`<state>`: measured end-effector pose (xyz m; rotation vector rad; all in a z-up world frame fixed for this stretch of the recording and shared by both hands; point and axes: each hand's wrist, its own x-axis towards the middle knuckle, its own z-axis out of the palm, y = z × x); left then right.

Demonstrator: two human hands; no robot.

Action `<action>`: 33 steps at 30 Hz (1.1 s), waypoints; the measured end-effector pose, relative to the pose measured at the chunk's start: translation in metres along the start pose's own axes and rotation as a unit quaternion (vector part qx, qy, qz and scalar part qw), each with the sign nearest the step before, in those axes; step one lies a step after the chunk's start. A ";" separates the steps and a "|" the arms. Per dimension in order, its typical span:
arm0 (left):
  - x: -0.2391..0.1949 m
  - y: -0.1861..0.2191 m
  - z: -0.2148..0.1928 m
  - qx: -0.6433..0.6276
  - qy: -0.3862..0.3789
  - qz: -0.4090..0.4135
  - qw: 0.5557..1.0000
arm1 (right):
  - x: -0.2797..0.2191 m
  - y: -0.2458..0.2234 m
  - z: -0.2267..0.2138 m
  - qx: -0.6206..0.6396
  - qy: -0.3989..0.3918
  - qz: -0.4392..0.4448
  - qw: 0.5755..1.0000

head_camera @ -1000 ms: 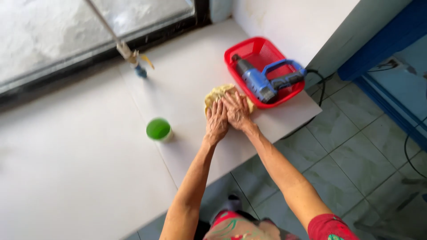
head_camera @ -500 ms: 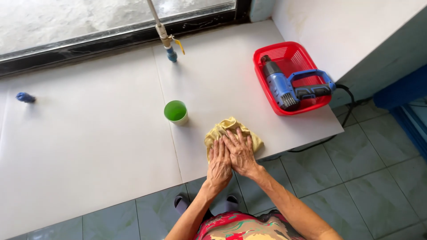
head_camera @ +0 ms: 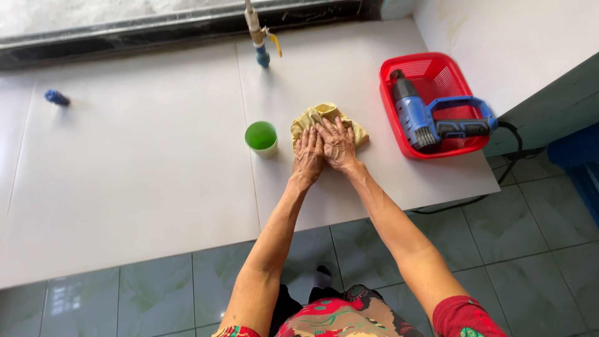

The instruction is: Wipe down a long countertop or window ledge with a cloth.

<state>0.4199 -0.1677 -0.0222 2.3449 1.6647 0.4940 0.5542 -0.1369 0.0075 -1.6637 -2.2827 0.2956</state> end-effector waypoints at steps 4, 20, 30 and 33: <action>-0.050 0.009 -0.013 0.008 0.031 0.015 0.999 | -0.057 -0.026 -0.001 0.041 -0.004 0.000 0.999; -0.259 -0.043 -0.128 0.033 0.003 -0.054 0.998 | -0.142 -0.227 0.031 0.098 -0.003 -0.121 0.988; -0.206 -0.124 -0.119 0.018 0.065 -0.032 0.997 | -0.061 -0.249 0.053 0.082 0.011 -0.111 0.990; -0.211 -0.122 -0.124 -0.024 0.056 -0.023 0.998 | -0.074 -0.249 0.062 0.072 0.024 -0.083 0.994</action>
